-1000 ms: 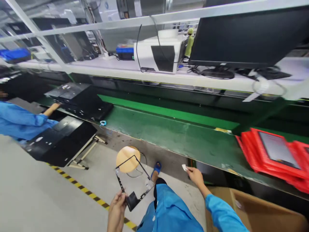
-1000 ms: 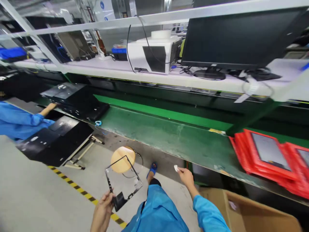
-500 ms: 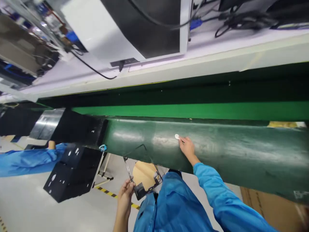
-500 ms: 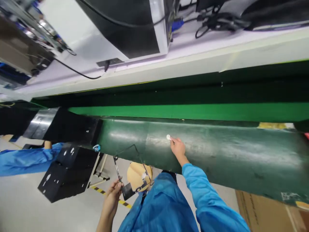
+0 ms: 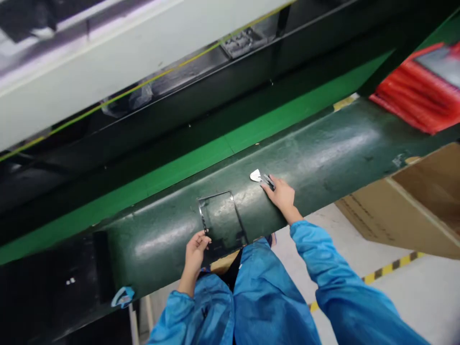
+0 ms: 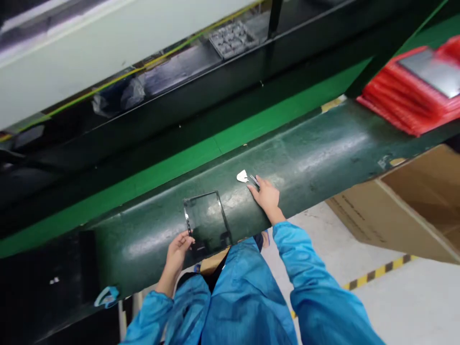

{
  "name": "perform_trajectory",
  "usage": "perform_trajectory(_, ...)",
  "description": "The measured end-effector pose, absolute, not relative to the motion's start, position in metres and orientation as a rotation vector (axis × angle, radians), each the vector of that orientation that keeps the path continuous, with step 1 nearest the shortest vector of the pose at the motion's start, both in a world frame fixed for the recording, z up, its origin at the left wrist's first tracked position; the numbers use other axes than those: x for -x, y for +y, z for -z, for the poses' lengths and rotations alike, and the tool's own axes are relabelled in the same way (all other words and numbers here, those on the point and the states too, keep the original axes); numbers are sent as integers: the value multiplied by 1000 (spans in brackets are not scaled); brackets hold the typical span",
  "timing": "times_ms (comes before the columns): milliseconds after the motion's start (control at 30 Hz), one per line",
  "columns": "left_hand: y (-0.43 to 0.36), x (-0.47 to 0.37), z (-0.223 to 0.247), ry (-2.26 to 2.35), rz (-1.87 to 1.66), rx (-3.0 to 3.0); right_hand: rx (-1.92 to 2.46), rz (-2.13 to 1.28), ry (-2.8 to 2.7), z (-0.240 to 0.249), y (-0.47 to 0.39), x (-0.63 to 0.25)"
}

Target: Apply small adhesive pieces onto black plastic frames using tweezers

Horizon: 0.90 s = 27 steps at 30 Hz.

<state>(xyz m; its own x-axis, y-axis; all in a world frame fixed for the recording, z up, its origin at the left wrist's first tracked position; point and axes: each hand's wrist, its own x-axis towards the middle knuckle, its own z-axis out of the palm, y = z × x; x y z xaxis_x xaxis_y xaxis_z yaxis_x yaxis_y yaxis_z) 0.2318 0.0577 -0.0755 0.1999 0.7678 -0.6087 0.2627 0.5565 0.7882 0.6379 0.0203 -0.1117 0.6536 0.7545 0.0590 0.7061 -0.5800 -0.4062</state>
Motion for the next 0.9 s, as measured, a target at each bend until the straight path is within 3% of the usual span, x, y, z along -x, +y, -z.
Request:
perform_trajectory(200,104,-216,107,1270,-466,-1002,2321,71,-1213,98,8,-586)
perform_trajectory(467,109,-213,138,1222,-389,-1176,1669,-157,-2086,80,113,-515)
perform_trajectory(733,98,-187,111,1240,-288,-1652,1415,-84,-2380,71,150,-442)
perform_trajectory(900,127,-169,90,1223,-502,-1985,1420,-174,-2464,85,122,-440)
